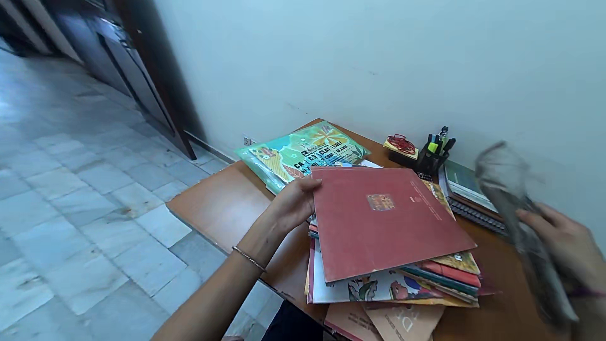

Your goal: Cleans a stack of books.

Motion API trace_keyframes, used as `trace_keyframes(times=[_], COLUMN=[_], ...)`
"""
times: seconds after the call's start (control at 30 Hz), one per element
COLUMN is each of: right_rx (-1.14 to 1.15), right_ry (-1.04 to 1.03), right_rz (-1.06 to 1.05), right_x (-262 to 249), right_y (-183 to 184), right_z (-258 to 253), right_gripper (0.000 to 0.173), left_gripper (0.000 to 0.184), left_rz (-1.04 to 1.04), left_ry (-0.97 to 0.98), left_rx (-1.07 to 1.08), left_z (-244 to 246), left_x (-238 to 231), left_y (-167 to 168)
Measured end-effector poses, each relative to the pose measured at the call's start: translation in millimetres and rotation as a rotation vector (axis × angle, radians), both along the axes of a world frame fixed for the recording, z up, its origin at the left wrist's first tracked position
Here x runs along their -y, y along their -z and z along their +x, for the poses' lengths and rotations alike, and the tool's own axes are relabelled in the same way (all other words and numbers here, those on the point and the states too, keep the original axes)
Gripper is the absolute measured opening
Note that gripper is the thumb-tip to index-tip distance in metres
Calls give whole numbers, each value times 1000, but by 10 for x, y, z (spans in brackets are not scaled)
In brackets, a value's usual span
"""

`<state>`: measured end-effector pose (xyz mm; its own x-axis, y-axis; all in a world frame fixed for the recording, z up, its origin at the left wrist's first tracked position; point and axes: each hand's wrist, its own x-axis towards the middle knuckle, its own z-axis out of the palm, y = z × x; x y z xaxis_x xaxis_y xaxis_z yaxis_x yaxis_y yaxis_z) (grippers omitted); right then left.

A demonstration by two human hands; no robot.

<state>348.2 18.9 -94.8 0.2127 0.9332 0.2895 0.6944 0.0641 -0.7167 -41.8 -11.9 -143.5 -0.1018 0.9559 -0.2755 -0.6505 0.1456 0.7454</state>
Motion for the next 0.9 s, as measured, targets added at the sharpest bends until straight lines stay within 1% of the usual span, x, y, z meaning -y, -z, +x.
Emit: trace_keyframes(times=[0.07,0.13,0.2,0.23,0.27,0.33,0.43,0.5,0.53,0.6,0.63,0.7,0.73,0.77,0.83,0.87,0.9], right_rx=[128,229,358,424,472,502,508,491,498,522,499,459,456,458,451,452,457], right_ry=[-94,-145,-153,-140,-138,-214,-431,-573,-618,-638,-632,-602,-566,-518,-416,-363,-307], right_rz=[-42,-143,-235,-246,-238,-226,-182,-64,32,180,184,93,43,15,-44,-61,-73], right_x=[-334,-612,-797,-808,-771,-612,-127,251,394,516,504,405,341,270,128,64,7], right_y=[-18,28,170,225,235,183,146,204,275,416,444,419,386,368,343,343,345], right_z=[-319,-679,-1016,-1187,-1355,-1666,-2158,-2413,-2485,-2492,-2431,-2208,-2062,-1898,-1529,-1331,-1145], right_gripper=[34,35,37,39,41,43,44,45,46,48,46,45,45,45,46,47,47], left_gripper=[21,23,24,24,26,29,29,26,25,26,26,27,29,39,71,76,72], left_rz=[51,98,117,115,115,122,129,146,141,132,126,104,102,118,226,316,433], left_ry=[6,53,92,92,91,103,111,96,66,36,32,34,26,4,-9,-12,-36], left_rx=[16,19,6,2,-4,-19,-13,10,15,7,-18,-142,-262,-414,-752,-940,-1117], left_z=[-17,-53,-71,-68,-65,-62,-66,-73,-57,-34,-27,2,24,40,-25,-98,-176], left_x=[33,34,39,37,28,13,13,21,34,59,57,54,57,65,113,152,209], left_y=[71,109,109,100,92,85,104,120,107,83,84,75,73,95,231,332,428])
